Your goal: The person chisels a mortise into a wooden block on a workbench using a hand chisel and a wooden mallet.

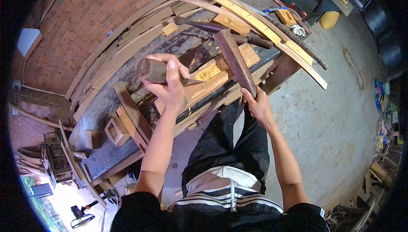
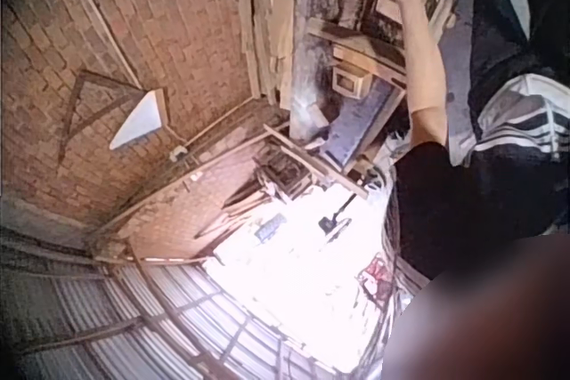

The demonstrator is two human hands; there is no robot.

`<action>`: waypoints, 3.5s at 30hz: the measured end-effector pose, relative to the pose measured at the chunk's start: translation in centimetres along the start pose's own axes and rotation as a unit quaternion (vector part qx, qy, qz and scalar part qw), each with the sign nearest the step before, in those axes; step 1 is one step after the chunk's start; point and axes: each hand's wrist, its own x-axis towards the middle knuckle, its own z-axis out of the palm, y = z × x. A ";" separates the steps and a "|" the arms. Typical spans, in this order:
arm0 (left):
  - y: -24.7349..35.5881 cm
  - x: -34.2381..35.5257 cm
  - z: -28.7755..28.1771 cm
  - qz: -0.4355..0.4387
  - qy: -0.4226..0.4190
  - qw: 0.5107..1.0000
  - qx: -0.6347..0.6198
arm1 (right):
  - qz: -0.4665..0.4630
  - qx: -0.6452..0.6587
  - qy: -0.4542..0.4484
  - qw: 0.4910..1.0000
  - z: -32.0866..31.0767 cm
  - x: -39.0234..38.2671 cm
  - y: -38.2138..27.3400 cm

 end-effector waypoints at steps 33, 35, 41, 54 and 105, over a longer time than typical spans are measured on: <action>0.0 0.0 -1.4 -0.139 -0.218 0.966 0.001 | -0.025 -0.033 0.058 0.997 0.5 -0.6 -1.0; -0.3 0.0 -1.5 -0.157 -0.217 0.964 -0.009 | -0.042 -0.019 0.064 0.997 0.3 -0.8 -1.4; -1.7 -0.1 -1.6 -0.179 -0.200 0.962 -0.049 | -0.027 0.190 -0.024 0.981 -4.4 -4.3 -10.9; -1.4 -1.4 -1.3 -0.137 -0.141 0.979 0.057 | -0.295 -0.138 -0.022 0.945 -9.1 -7.6 -20.0; -2.2 -2.3 5.6 -0.069 -0.043 0.993 0.090 | 0.015 0.121 -0.050 0.991 -1.2 -2.5 -2.0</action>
